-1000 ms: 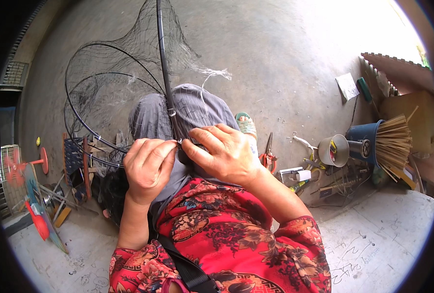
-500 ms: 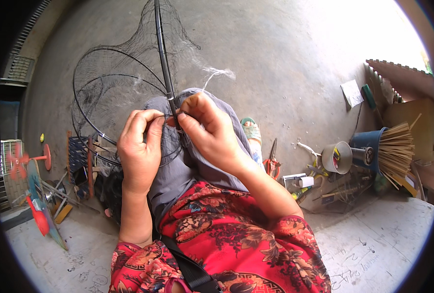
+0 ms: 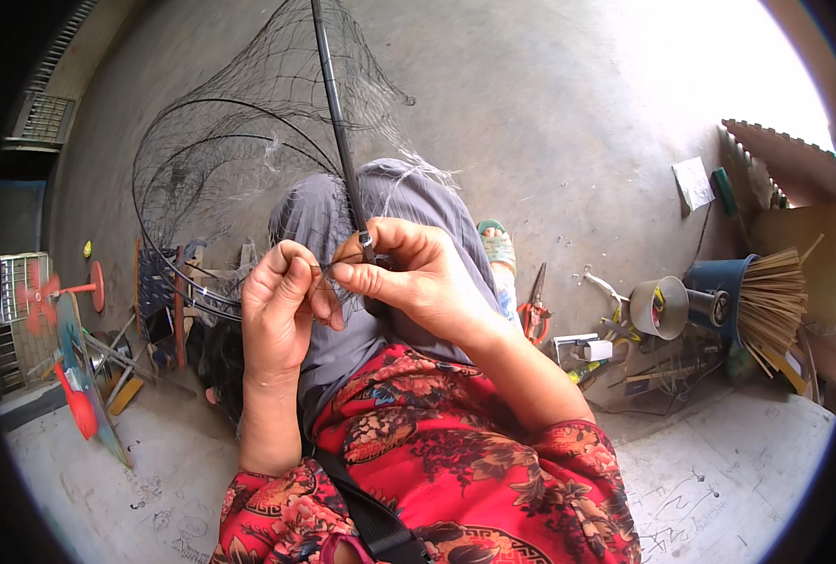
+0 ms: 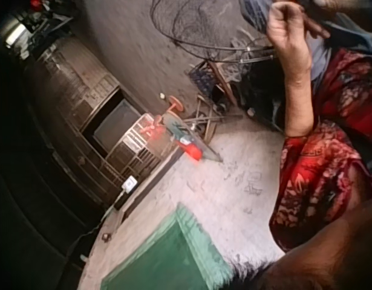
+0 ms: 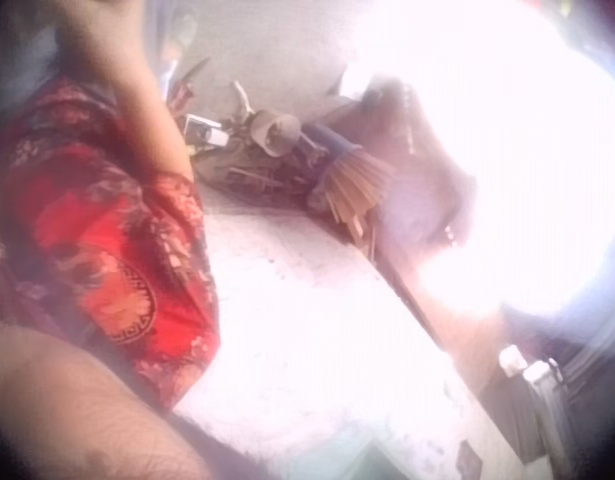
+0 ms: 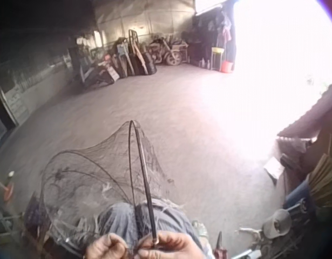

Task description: The person assembles a fish trap by threading mesh netting onto circular wire hoops and securing them with thin sticks.

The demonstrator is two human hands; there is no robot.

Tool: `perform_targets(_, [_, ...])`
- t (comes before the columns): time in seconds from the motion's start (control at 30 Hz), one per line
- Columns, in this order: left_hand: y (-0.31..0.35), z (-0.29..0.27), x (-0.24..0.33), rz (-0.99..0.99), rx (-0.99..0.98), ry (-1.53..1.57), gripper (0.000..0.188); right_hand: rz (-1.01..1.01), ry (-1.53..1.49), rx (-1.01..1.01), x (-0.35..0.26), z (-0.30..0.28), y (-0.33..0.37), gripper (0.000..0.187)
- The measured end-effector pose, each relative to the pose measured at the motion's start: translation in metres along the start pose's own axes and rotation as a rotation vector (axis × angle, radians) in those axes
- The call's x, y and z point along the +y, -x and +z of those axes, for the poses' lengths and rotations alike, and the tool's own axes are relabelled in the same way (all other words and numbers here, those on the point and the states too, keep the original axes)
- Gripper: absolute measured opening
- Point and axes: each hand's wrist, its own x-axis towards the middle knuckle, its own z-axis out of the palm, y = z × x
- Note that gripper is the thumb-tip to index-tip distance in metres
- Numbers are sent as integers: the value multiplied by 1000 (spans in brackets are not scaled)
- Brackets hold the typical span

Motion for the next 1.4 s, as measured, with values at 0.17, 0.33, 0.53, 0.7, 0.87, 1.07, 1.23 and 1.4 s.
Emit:
perform_targets(0.17, [7, -4, -2, 52, 18, -100, 25, -27, -227, 26, 17, 9, 0, 13])
perform_targets(0.33, [10, -5, -1, 139, 86, -145, 24, -13, -147, 51, 14, 17, 0, 16])
perform_targets(0.53, [12, -5, 1, 147, 90, -181, 24, 19, 76, 59, 5, 21, 3, 16])
perform_targets(0.7, [11, 10, 2, 178, 157, -17, 27, 60, 59, 78, -2, 32, 2, 15])
perform_targets(0.87, [12, 2, 5, -41, 36, 335, 28, 48, 12, 60, 9, 29, 3, 13])
perform_targets(1.07, [19, 3, 4, 70, 63, 49, 22, -16, -83, 88, 8, 41, 4, 12])
perform_targets(1.23, [24, 6, 14, 44, 55, -28, 15, -17, -90, 129, 10, 41, 5, 12])
perform_targets(1.4, [27, 2, 12, 70, 113, -98, 14, -40, -52, 79, 8, 40, 3, 10])
